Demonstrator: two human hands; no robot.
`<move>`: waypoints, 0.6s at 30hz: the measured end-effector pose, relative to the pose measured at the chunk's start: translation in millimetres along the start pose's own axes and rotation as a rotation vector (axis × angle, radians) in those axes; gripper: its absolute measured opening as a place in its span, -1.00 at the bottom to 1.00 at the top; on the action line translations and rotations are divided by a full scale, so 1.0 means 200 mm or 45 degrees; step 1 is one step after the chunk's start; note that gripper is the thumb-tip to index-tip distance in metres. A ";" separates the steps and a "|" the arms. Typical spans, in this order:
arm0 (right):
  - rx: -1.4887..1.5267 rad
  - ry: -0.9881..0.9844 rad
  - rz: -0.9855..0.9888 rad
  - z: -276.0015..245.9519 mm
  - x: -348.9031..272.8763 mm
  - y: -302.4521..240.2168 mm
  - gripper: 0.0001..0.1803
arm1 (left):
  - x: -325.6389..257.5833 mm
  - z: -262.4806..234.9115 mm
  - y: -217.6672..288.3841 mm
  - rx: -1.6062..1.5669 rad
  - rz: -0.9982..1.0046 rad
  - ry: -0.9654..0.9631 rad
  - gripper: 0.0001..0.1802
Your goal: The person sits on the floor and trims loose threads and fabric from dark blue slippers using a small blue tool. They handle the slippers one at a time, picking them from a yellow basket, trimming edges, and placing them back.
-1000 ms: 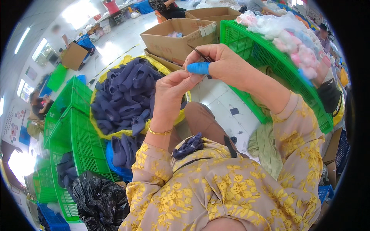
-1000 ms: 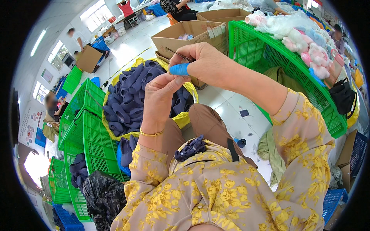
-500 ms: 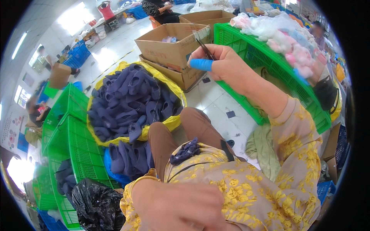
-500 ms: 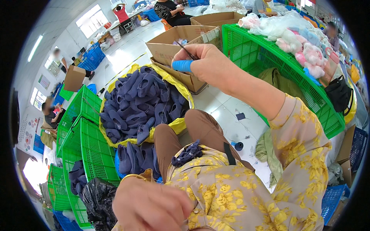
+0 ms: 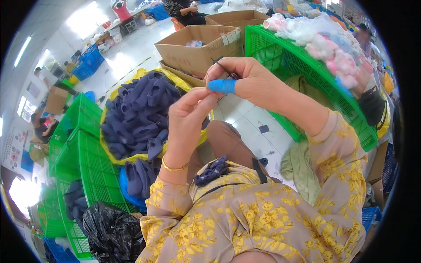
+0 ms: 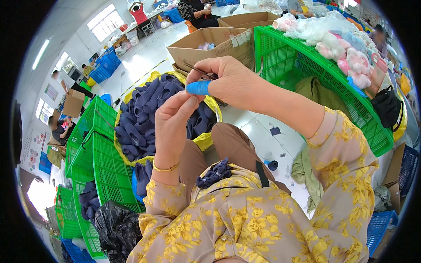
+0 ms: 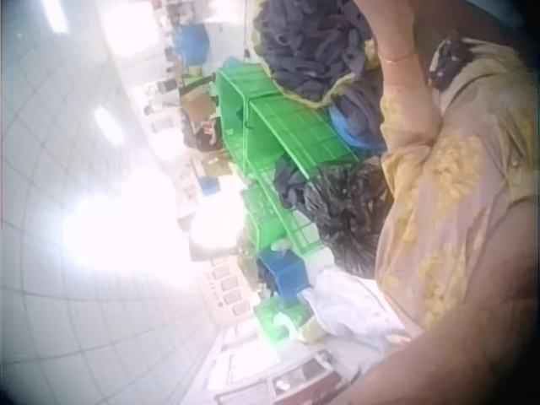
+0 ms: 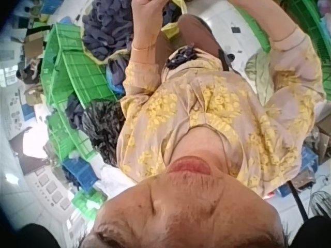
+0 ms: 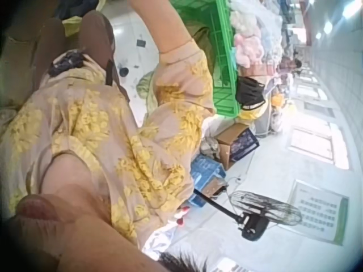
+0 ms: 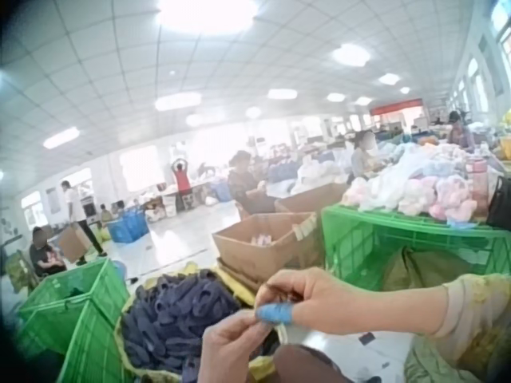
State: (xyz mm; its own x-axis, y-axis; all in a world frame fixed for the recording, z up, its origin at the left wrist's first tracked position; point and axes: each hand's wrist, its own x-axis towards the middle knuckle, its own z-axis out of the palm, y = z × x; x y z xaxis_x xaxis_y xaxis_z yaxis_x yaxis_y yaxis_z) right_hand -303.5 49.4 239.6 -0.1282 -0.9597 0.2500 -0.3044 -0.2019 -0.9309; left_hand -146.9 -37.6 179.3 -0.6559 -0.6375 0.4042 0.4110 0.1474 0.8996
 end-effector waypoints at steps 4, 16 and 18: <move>-0.048 -0.005 -0.078 -0.02 0.01 0.02 -0.92 | 0.06 -0.01 -0.04 -0.051 -0.093 -0.048 -0.84; 0.297 0.666 -0.343 -0.43 0.11 -0.32 -0.85 | 0.18 0.04 -0.19 -0.379 -0.250 -0.388 -0.85; 0.140 0.900 -0.403 -0.68 0.04 -0.57 -0.84 | 0.21 0.15 -0.24 -0.528 -0.235 -0.531 -0.86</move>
State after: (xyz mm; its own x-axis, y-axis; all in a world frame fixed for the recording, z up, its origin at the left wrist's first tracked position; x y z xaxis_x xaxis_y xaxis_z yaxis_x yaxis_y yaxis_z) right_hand -398.5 91.6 383.9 -0.6330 -0.5081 0.5841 -0.3363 -0.4991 -0.7986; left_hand -213.0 -48.9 158.7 -0.8975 -0.2629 0.3541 0.4245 -0.2969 0.8554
